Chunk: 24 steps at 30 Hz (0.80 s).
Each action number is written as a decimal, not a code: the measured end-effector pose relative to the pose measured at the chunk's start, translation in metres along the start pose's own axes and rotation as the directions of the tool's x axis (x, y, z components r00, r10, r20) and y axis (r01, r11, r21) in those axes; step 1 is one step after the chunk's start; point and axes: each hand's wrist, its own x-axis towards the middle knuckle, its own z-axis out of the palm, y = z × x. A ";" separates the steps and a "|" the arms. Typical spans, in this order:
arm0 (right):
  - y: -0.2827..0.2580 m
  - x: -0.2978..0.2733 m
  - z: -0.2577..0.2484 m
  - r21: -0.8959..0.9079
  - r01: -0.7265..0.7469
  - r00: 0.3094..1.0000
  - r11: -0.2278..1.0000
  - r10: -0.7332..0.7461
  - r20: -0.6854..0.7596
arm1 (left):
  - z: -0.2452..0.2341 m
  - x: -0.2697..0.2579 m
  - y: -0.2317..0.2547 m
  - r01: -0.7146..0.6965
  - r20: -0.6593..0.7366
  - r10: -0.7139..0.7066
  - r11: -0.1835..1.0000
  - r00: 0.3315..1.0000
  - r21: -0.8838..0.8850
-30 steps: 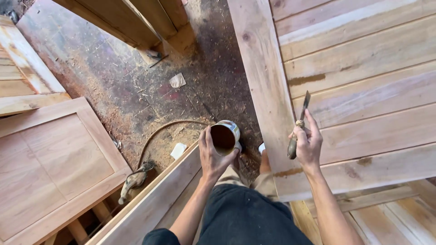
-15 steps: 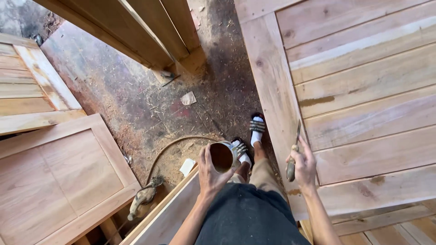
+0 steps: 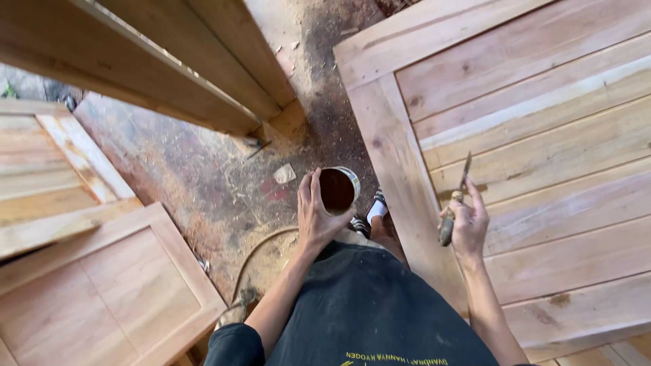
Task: The person stirs a dark liquid in a can and applies it to a wooden door using a brush. They repeatedly dip the brush into the can and spread the stain across the door's surface, covering the frame and panels.
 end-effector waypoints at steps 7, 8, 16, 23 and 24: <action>-0.011 0.002 0.019 -0.079 -0.017 0.986 0.997 0.003 -0.166 | -0.010 0.119 0.009 -0.163 0.067 0.171 0.980 0.983 -0.111; -0.013 -0.004 0.030 -0.068 -0.040 0.979 0.997 0.026 -0.201 | -0.007 0.137 0.003 -0.201 0.080 0.209 0.975 0.975 -0.099; -0.009 -0.023 0.159 -0.066 -0.093 0.877 0.993 0.051 -0.478 | -0.005 0.290 -0.029 -0.410 0.254 0.439 0.898 0.862 -0.160; -0.011 -0.029 0.246 0.069 -0.116 0.827 0.991 0.135 -0.546 | 0.016 0.368 -0.043 -0.520 0.298 0.543 0.839 0.785 -0.158; -0.007 -0.027 0.250 0.051 -0.112 0.832 0.992 0.122 -0.542 | 0.018 0.375 -0.041 -0.521 0.303 0.548 0.836 0.780 -0.172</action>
